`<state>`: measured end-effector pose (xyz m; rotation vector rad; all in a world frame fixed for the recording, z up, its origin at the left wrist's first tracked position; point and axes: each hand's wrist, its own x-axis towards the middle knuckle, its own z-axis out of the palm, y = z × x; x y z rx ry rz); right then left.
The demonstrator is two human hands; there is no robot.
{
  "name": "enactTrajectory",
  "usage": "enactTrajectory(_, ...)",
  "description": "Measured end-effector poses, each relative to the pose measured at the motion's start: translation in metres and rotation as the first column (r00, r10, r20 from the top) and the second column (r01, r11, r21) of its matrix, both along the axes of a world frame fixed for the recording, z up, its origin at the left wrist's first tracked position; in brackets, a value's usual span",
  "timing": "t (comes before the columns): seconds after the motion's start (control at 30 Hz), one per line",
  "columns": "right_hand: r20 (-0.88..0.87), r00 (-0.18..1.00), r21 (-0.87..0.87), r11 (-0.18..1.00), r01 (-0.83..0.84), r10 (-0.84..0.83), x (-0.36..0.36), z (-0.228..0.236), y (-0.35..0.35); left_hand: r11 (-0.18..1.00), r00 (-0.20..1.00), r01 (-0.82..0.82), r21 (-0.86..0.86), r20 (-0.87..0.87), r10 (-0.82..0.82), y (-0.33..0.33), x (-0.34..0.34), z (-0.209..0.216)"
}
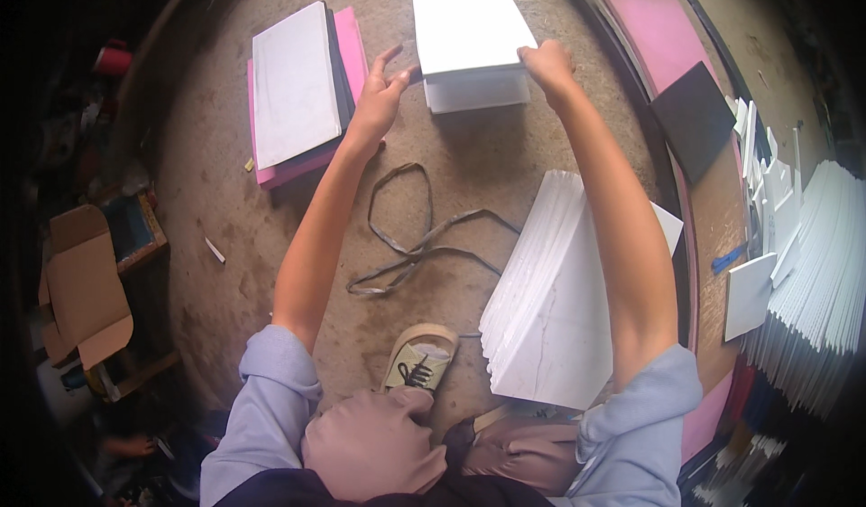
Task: The person stacks white paper sheets, aligns them, and ties the bundle with a string. They then cut the excess string and place the bundle on a shelf.
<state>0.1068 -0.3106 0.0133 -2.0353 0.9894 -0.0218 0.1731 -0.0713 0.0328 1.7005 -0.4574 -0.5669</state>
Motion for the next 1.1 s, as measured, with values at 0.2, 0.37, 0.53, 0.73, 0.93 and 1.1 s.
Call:
enactTrajectory(0.2,-0.098,0.995,0.273,0.961,0.037,-0.01,0.004,-0.017,0.04,0.963,0.984,-0.119,0.242,0.156,0.083,0.009,0.014,-0.083)
enactTrajectory(0.37,-0.1,0.995,0.155,0.988,0.004,0.012,0.006,-0.048,0.028,0.943,0.977,-0.21,0.259,0.083,0.195,-0.013,0.013,-0.105)
enactTrajectory(0.53,-0.091,0.996,0.225,0.974,0.028,-0.008,0.002,-0.042,0.024,0.95,0.786,-0.299,0.093,-0.541,0.3,-0.031,0.007,-0.074)
enactTrajectory(0.73,-0.07,0.997,0.291,0.957,-0.008,0.03,-0.005,-0.01,0.021,0.975,0.892,-0.191,0.117,-0.394,0.222,-0.046,0.01,-0.052)
enactTrajectory(0.93,-0.092,0.996,0.217,0.976,0.031,-0.011,-0.018,0.024,0.025,0.99,0.915,-0.142,-0.016,-0.382,0.125,-0.025,-0.005,-0.06)
enactTrajectory(1.1,0.171,0.984,0.277,0.955,-0.102,0.055,-0.041,0.084,0.013,0.955,0.846,-0.077,-0.288,-0.525,-0.09,0.0,-0.063,-0.02)
